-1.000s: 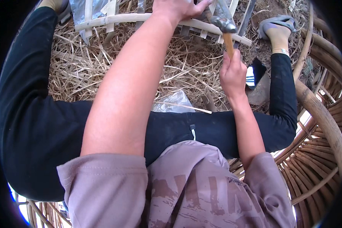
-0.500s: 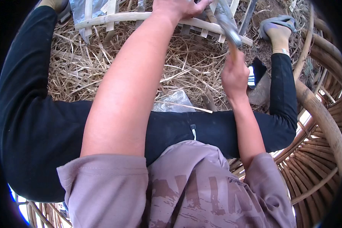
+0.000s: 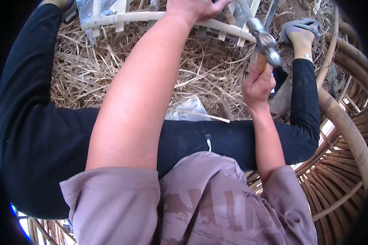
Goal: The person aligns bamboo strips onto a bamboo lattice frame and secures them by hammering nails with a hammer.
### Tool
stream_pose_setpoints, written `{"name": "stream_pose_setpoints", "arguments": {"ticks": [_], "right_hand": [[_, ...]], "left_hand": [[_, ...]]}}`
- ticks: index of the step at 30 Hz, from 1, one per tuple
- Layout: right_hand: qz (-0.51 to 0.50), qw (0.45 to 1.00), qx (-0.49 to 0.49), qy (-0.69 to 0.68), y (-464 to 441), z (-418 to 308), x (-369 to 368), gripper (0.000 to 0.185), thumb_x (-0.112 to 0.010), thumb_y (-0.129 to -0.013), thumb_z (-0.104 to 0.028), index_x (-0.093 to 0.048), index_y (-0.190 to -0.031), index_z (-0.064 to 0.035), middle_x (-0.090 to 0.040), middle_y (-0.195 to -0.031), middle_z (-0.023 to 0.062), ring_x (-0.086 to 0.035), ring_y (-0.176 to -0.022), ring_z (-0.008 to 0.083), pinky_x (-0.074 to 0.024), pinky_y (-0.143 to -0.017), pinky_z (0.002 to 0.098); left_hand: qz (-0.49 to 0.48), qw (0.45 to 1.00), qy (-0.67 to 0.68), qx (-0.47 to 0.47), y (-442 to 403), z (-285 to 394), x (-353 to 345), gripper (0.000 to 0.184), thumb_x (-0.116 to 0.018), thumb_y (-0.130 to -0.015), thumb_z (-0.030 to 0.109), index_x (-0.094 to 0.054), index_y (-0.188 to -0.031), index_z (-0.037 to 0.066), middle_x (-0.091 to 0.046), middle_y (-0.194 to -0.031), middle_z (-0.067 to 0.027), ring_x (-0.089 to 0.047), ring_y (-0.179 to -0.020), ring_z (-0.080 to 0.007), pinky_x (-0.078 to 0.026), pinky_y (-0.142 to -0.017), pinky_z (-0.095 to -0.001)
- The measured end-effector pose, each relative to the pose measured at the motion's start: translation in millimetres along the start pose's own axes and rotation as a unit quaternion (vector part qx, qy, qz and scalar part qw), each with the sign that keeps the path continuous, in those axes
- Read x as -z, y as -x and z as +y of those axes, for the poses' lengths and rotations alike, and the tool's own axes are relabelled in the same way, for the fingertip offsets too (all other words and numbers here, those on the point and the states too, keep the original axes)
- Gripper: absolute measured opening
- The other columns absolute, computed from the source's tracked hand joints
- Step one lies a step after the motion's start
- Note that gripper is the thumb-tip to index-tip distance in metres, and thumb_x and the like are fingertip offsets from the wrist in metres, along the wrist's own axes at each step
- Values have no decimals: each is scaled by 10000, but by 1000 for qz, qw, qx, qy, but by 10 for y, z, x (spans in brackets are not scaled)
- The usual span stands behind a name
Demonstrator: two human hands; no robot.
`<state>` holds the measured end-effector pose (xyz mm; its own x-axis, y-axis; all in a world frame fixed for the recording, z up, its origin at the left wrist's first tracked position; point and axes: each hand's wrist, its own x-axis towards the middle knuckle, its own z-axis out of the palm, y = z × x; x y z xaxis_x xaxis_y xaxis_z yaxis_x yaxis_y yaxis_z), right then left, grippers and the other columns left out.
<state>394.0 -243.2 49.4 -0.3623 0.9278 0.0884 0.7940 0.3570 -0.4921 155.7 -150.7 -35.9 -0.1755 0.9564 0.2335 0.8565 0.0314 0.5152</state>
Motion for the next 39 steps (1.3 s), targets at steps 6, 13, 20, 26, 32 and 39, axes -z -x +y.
{"name": "stream_pose_setpoints", "arguments": {"ticks": [6, 13, 20, 26, 32, 39], "right_hand": [[-1, 994, 82, 66, -69, -12, 11, 189, -617, -1009, -127, -564, -1116, 20, -650, -697, 177, -685, -598, 385, -511, -528, 476], [51, 998, 40, 3, 8, -1, 158, 196, -591, -1005, -91, -587, -1147, 45, -609, -654, 146, -672, -551, 344, -499, -509, 420], [-44, 995, -68, 64, 46, 107, -9, 218, -519, -1086, -232, -584, -1069, -24, -645, -705, 177, -648, -559, 345, -493, -527, 413], [134, 988, 81, 1, -51, 22, 194, 329, -484, -1100, -278, -545, -986, 25, -589, -669, 24, -566, -545, 97, -462, -518, 258], [24, 997, 38, 60, -50, -63, 112, 159, -628, -1009, -148, -590, -1088, -16, -661, -739, 210, -697, -660, 420, -534, -573, 467], [-10, 999, 5, 50, -55, -96, 98, 190, -633, -1013, -151, -568, -1147, -32, -680, -771, 227, -713, -710, 430, -540, -569, 502]], "left_hand": [[34, 999, -12, -14, -50, -24, -40, 967, -675, -850, 566, -339, -1593, 47, -185, -1691, -213, -105, -1574, -440, -81, -1275, -591], [11, 1000, 9, -8, -9, 16, -16, 960, -693, -843, 558, -366, -1579, 35, -189, -1690, -219, -95, -1576, -441, -77, -1277, -585], [-10, 1000, 2, -2, -30, 74, 30, 960, -681, -846, 575, -378, -1571, 24, -175, -1695, -219, -77, -1580, -439, -61, -1280, -578], [31, 999, -6, -14, -42, 4, -82, 958, -683, -837, 582, -390, -1565, 33, -204, -1687, -222, -93, -1576, -442, -58, -1276, -588], [28, 1000, -1, -13, -2, 18, -71, 967, -689, -830, 576, -380, -1570, 36, -219, -1679, -225, -105, -1573, -446, -65, -1274, -593], [24, 1000, 19, -7, -21, 13, -17, 976, -711, -827, 542, -351, -1584, 43, -180, -1693, -209, -94, -1577, -438, -63, -1276, -590]]}}
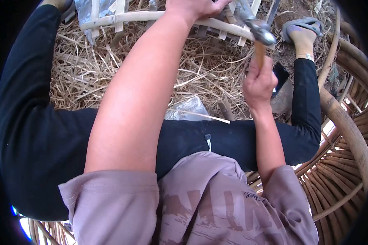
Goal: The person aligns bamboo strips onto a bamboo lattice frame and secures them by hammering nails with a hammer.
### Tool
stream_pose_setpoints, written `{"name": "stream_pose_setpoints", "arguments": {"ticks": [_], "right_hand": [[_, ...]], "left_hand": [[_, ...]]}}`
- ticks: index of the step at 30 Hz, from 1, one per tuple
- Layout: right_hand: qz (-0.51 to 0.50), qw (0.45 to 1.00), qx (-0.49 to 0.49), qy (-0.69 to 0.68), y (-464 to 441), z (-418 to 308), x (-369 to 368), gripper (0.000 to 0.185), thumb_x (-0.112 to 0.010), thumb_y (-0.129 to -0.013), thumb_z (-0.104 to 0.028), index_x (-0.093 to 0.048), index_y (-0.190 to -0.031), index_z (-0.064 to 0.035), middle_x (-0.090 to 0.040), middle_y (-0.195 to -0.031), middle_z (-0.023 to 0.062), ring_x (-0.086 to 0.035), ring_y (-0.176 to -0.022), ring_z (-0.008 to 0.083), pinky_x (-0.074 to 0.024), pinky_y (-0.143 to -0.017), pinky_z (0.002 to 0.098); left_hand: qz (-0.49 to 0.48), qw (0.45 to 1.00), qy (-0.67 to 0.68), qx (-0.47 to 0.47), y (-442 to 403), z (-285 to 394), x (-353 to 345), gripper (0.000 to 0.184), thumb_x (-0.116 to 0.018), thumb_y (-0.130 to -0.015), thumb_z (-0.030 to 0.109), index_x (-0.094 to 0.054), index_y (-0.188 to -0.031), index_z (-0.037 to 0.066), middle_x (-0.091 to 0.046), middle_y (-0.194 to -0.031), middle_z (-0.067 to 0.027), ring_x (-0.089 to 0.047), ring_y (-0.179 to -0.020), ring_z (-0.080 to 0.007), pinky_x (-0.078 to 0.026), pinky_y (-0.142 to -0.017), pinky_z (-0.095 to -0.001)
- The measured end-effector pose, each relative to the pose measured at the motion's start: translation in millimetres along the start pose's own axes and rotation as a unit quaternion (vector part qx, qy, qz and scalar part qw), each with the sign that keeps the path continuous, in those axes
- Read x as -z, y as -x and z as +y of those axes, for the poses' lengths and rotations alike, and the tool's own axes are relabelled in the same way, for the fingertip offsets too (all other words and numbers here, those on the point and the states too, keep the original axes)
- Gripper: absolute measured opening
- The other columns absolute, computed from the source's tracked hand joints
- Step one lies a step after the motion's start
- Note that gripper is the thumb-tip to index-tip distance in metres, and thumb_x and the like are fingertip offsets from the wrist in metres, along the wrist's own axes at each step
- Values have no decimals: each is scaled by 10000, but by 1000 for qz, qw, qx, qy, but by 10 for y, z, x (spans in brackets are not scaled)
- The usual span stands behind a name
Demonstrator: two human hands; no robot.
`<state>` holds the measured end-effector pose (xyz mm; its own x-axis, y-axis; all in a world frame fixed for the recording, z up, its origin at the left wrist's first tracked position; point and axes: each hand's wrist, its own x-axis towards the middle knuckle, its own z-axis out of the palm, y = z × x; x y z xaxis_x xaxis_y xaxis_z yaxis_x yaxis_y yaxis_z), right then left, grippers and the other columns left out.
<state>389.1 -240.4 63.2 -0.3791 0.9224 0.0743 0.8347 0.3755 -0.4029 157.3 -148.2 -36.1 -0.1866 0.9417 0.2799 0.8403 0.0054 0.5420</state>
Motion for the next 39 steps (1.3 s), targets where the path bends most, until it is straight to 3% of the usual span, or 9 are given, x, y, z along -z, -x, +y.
{"name": "stream_pose_setpoints", "arguments": {"ticks": [10, 14, 17, 22, 26, 29, 33, 35, 39], "right_hand": [[78, 995, 28, -56, 82, -19, -129, 151, -592, -1039, -165, -564, -1074, -21, -615, -692, 224, -668, -635, 428, -494, -564, 473], [-5, 1000, 3, -1, 32, -3, -90, 172, -555, -1057, -162, -556, -1027, 7, -611, -655, 165, -671, -570, 336, -485, -521, 387], [24, 997, -26, -65, -23, -136, 39, 137, -608, -1011, -118, -557, -1104, -31, -654, -743, 241, -681, -671, 461, -502, -573, 517], [-77, 995, -51, 35, -21, 93, -164, 164, -599, -1031, -147, -560, -1111, -10, -645, -699, 196, -707, -653, 404, -520, -551, 464], [73, 995, 58, -37, 75, 78, -85, 170, -606, -1031, -178, -553, -1060, -18, -662, -707, 214, -689, -663, 449, -517, -562, 520], [-60, 995, -11, 74, 18, 119, -201, 164, -606, -1026, -146, -572, -1105, -6, -658, -700, 198, -694, -629, 415, -521, -543, 493], [84, 992, -8, -89, 91, -16, -172, 148, -582, -1041, -152, -569, -1086, -11, -623, -699, 225, -646, -574, 420, -474, -516, 460], [-52, 998, -20, 37, 24, 144, -195, 142, -578, -1035, -137, -583, -1080, -3, -612, -679, 200, -642, -529, 343, -462, -495, 444], [17, 999, -16, -37, 70, 5, -151, 138, -601, -1020, -136, -581, -1083, -15, -624, -703, 218, -665, -607, 406, -497, -535, 467]], "left_hand": [[-38, 999, -24, 11, 59, 56, 77, 966, -699, -839, 572, -365, -1578, 47, -149, -1704, -196, -58, -1583, -433, -50, -1278, -590], [-20, 1000, -13, 1, 22, 20, 23, 961, -712, -829, 573, -390, -1563, 42, -166, -1697, -206, -72, -1580, -435, -58, -1277, -594], [-15, 1000, -23, -4, 28, 7, 11, 969, -715, -824, 577, -392, -1564, 41, -162, -1699, -204, -73, -1580, -431, -59, -1277, -595], [-24, 1000, -4, 11, 13, 41, 16, 967, -724, -822, 563, -384, -1567, 48, -195, -1691, -192, -97, -1577, -436, -68, -1276, -591], [-7, 1000, -5, -4, 43, -9, 2, 967, -715, -824, 566, -380, -1572, 53, -184, -1693, -195, -87, -1580, -433, -71, -1276, -593], [5, 1000, -13, -8, -27, 15, -26, 967, -714, -824, 564, -379, -1573, 54, -181, -1693, -202, -84, -1580, -435, -73, -1275, -595], [-37, 999, -21, 10, 23, 13, 43, 955, -700, -830, 568, -387, -1568, 48, -173, -1695, -212, -75, -1580, -438, -49, -1278, -591], [-8, 1000, -20, -3, 18, 10, -44, 949, -691, -835, 569, -390, -1566, 44, -173, -1696, -211, -75, -1580, -439, -41, -1279, -592], [-5, 1000, -20, -10, 28, 12, 5, 923, -674, -850, 554, -394, -1564, 40, -174, -1697, -210, -76, -1579, -439, -39, -1279, -593]]}}
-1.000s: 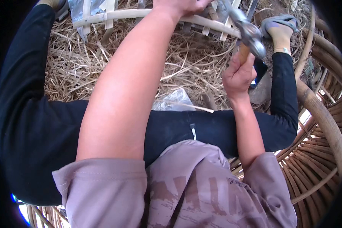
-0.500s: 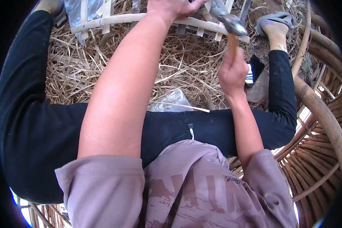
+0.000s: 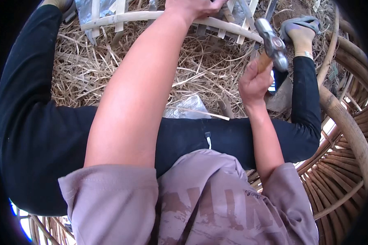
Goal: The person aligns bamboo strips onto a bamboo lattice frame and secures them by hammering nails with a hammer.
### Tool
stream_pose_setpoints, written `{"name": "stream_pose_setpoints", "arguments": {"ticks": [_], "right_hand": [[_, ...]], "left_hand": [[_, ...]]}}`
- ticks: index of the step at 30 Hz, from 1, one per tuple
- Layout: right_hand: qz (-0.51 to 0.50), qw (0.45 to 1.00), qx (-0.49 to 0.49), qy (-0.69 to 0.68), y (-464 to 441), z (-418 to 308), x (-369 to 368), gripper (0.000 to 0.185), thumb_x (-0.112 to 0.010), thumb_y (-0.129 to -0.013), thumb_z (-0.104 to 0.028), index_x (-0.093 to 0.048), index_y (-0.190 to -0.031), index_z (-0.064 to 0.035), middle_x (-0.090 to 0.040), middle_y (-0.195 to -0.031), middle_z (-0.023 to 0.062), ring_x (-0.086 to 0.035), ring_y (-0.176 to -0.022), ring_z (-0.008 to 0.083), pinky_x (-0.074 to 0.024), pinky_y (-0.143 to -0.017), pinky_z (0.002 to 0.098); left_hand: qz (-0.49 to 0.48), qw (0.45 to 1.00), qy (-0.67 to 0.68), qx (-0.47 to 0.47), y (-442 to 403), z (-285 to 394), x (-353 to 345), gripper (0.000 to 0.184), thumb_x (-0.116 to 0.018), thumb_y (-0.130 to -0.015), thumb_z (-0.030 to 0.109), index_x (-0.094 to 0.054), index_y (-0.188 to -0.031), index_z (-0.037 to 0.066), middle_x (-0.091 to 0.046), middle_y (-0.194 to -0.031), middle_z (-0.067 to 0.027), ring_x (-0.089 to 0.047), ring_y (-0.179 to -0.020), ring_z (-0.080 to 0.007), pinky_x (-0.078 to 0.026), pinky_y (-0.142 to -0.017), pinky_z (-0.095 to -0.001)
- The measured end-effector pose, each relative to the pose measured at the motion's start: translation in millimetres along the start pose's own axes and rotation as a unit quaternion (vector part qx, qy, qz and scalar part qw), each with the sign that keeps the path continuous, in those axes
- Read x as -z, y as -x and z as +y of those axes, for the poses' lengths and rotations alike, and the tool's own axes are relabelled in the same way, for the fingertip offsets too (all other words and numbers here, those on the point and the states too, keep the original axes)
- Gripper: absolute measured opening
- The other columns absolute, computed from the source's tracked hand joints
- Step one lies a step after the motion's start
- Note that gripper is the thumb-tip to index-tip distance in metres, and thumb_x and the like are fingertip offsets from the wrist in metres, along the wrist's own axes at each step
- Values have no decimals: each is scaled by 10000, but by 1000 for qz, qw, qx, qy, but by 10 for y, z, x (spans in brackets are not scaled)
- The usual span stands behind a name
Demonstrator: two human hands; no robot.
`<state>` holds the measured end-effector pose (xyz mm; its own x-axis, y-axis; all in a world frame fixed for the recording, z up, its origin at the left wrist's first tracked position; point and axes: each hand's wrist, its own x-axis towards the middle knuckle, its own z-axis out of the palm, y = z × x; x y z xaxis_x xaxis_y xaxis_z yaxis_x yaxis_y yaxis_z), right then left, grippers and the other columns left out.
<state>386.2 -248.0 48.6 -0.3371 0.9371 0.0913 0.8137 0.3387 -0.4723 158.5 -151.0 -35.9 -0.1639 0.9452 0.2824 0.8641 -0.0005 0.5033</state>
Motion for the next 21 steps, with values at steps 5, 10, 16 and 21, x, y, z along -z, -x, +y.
{"name": "stream_pose_setpoints", "arguments": {"ticks": [5, 10, 16, 21], "right_hand": [[22, 999, 26, 7, -63, -10, -24, 125, -570, -1029, -117, -588, -1091, -10, -607, -703, 220, -640, -596, 428, -479, -546, 479], [16, 999, -2, 28, -44, -68, 104, 119, -553, -1027, -92, -595, -1099, -7, -591, -711, 219, -645, -626, 409, -469, -561, 463], [32, 999, 20, 2, -17, -7, 73, 157, -581, -1040, -156, -589, -1072, -2, -602, -749, 191, -581, -547, 335, -459, -531, 404], [-35, 996, -8, 77, -68, 104, 26, 126, -583, -1037, -135, -578, -1065, -12, -628, -707, 187, -643, -568, 341, -481, -530, 395]], "left_hand": [[13, 1000, 3, 0, -47, -55, -52, 900, -673, -850, 539, -408, -1556, 49, -170, -1696, -204, -78, -1577, -441, -56, -1274, -605], [-11, 1000, 19, 7, -26, -3, 1, 895, -670, -851, 535, -405, -1564, 64, -160, -1699, -204, -79, -1574, -452, -65, -1272, -607], [-2, 1000, 10, 5, -12, -1, -46, 893, -683, -838, 533, -432, -1550, 57, -150, -1708, -189, -80, -1578, -445, -88, -1264, -624], [10, 1000, 5, 4, -47, -12, -26, 890, -684, -841, 529, -427, -1552, 58, -146, -1715, -168, -80, -1583, -428, -105, -1262, -627]]}}
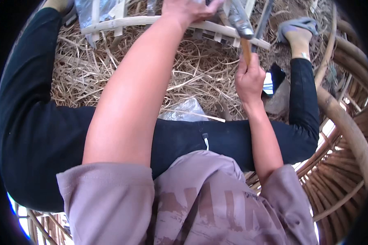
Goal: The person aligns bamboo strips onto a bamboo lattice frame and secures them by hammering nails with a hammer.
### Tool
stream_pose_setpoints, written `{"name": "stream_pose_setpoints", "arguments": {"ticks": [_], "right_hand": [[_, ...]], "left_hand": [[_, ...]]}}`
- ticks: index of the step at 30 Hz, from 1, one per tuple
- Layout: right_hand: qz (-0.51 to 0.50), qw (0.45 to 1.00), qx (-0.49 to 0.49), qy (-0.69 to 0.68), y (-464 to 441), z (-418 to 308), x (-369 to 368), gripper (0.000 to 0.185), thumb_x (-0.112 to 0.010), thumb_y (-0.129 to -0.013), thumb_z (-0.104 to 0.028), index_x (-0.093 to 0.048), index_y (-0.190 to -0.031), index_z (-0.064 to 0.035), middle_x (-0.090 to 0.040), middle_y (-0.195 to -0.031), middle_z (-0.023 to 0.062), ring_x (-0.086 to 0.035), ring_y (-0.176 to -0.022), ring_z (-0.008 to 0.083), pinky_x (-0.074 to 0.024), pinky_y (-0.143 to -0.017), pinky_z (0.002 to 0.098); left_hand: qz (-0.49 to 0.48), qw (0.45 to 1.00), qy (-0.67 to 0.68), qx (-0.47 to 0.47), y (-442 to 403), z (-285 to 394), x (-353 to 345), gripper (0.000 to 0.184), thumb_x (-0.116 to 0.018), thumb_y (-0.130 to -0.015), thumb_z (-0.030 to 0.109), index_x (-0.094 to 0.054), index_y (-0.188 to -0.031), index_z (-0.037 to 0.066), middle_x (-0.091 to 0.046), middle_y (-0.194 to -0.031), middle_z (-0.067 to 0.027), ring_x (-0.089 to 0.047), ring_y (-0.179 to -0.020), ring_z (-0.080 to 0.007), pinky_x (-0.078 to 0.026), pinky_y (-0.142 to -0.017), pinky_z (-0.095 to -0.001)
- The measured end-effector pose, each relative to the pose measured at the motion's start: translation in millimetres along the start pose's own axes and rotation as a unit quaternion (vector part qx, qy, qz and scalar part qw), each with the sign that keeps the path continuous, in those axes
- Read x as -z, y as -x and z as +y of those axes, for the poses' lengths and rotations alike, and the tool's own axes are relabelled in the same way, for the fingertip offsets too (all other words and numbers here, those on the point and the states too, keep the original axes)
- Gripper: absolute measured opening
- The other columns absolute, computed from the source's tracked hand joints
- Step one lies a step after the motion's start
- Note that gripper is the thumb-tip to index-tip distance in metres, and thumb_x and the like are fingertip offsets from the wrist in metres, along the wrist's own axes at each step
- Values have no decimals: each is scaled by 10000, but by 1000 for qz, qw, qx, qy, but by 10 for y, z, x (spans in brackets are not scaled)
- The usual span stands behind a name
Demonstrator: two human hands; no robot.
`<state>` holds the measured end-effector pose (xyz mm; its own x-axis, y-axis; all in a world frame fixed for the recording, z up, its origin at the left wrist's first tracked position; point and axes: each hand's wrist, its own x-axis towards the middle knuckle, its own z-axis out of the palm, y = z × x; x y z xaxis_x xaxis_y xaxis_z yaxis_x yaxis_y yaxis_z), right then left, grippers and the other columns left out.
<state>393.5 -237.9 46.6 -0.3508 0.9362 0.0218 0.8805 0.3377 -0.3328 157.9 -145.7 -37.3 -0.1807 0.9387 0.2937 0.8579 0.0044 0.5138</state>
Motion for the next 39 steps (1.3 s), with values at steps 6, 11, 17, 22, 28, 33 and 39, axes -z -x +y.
{"name": "stream_pose_setpoints", "arguments": {"ticks": [6, 11, 17, 22, 28, 33, 39], "right_hand": [[-15, 1000, 5, 6, -18, -34, -3, 121, -593, -1023, -127, -578, -1044, -10, -657, -739, 199, -675, -619, 386, -499, -543, 421], [-37, 999, -15, 6, -3, 11, -9, 136, -547, -1048, -145, -566, -974, -32, -597, -681, 164, -618, -534, 298, -479, -524, 395], [105, 985, 105, -84, 73, 122, 261, 229, -561, -1058, -218, -606, -1033, 5, -645, -678, 127, -678, -577, 309, -518, -558, 400], [-33, 973, 225, 39, -422, 121, 721, 155, -698, -957, -178, -625, -1004, -50, -649, -766, 123, -682, -666, 311, -522, -563, 392], [-134, 868, 451, 155, -941, 390, 1016, 228, -747, -782, -183, -581, -911, -96, -530, -737, 22, -617, -636, 183, -488, -539, 339], [-118, 845, 507, 120, -1137, 669, 882, 220, -714, -807, -171, -593, -969, -83, -508, -743, 22, -593, -633, 182, -487, -540, 336], [-111, 838, 526, 97, -1361, 810, 822, 242, -717, -836, -192, -588, -1004, -75, -518, -751, 33, -614, -640, 187, -492, -541, 343]], "left_hand": [[-7, 1000, -19, 0, 4, -25, -4, 911, -677, -848, 534, -384, -1575, 71, -141, -1716, -169, -75, -1582, -434, -112, -1263, -625], [-33, 999, 9, 14, 72, 19, 32, 919, -669, -853, 530, -351, -1590, 83, -141, -1712, -175, -73, -1577, -452, -91, -1267, -620], [-7, 1000, 7, 0, 45, -3, 40, 906, -682, -838, 522, -389, -1572, 78, -158, -1704, -184, -87, -1576, -442, -82, -1268, -617], [-19, 1000, 14, 7, 40, 5, 25, 920, -687, -835, 513, -373, -1580, 73, -183, -1695, -195, -103, -1572, -448, -74, -1268, -615], [-28, 999, 21, 12, 36, 11, 52, 918, -692, -831, 499, -375, -1575, 64, -177, -1694, -201, -93, -1574, -453, -81, -1267, -615], [-47, 999, 1, 9, 31, 7, 44, 911, -684, -839, 494, -376, -1570, 47, -172, -1696, -205, -87, -1573, -458, -108, -1266, -608], [-45, 999, -5, -1, 9, 25, 38, 908, -661, -858, 502, -364, -1575, 31, -145, -1702, -221, -53, -1576, -468, -85, -1276, -589]]}}
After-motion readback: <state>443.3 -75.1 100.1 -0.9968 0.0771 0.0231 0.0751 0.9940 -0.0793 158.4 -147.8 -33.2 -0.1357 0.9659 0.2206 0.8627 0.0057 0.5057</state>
